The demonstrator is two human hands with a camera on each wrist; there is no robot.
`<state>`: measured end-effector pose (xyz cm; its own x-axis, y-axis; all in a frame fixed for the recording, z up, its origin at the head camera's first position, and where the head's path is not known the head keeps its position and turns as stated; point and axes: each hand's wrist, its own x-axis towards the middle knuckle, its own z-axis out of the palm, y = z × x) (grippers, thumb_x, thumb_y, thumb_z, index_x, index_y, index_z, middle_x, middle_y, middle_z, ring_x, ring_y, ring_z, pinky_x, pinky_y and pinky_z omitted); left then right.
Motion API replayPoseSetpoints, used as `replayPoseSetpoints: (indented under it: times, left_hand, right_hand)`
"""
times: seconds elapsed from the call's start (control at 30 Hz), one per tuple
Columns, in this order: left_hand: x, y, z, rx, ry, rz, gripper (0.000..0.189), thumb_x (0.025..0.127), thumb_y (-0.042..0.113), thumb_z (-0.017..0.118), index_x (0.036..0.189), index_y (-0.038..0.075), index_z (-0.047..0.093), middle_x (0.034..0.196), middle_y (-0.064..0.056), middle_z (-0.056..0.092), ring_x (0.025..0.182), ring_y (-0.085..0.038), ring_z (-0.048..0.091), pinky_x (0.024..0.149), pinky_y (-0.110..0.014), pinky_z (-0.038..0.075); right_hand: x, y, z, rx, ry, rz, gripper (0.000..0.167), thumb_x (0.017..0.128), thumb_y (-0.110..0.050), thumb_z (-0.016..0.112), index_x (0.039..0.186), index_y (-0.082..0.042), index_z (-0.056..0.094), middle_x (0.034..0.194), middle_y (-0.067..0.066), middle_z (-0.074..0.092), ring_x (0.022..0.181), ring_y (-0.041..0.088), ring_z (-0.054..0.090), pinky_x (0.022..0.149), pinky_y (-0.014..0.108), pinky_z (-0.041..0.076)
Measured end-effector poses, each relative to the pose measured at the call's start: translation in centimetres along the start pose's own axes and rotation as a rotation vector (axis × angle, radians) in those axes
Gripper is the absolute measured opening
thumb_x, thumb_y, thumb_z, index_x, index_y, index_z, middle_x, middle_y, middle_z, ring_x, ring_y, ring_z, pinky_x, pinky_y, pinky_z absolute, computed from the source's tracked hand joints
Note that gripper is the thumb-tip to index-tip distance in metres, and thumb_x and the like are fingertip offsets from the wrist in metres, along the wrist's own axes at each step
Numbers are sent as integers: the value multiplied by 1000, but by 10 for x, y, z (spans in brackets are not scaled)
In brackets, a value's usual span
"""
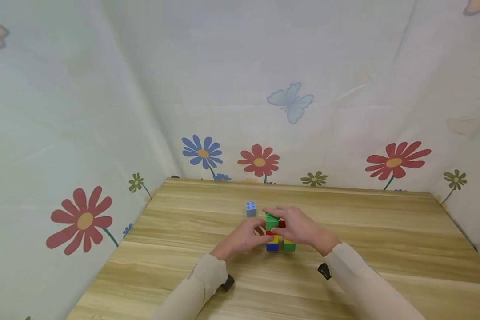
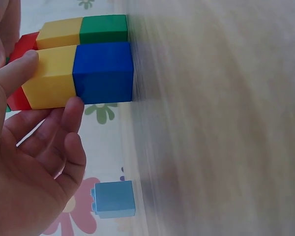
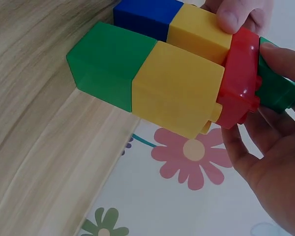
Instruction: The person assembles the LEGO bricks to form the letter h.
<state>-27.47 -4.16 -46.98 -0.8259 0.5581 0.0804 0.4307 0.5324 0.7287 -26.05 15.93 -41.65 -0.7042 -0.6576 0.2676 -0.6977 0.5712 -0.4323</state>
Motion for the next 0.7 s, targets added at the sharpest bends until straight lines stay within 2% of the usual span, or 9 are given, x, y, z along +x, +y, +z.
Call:
replayPoseSetpoints:
  times: [0.13,0.27,0.37,0.47,0.7]
  left_hand:
    - [0,0,-2,9,-6,-1,20,87,32,70,99,17,67,89,12,61,78,-5,56,66,-19,49]
    - [-1,0,-3,10,-22,-8,19,86,33,70,98,19,67,89,13,60,79,-4,56,65,-19,49]
    - [-2,0,-3,1,-33,-13,18,86,33,70,98,20,67,90,14,60,79,-5,56,65,-20,49]
    - [-2,0,-3,0,-35,-10,19,86,33,70,98,19,67,90,13,60,79,-5,56,65,-20,49]
    - [-3,0,-2,-11,-26,1,20,86,31,71,99,17,67,92,12,61,79,-5,57,65,-20,50]
  right_hand:
    - [1,-1,0,19,0,14,61,82,-15,75,137,-11,50,113,1,60,93,14,57,80,29,51]
    - [0,-5,-1,65,-15,67,60,81,-14,75,136,-9,50,120,4,59,99,18,58,82,32,52]
    - [-1,-8,-1,94,-24,109,55,81,-14,75,131,-8,52,118,3,60,99,18,59,82,33,52]
    - [-1,-9,0,98,-18,110,50,82,-13,75,128,-8,55,112,1,61,97,19,59,81,34,52]
    - [-3,-9,4,81,11,113,53,82,-14,74,130,-9,53,114,1,61,97,17,58,84,36,51]
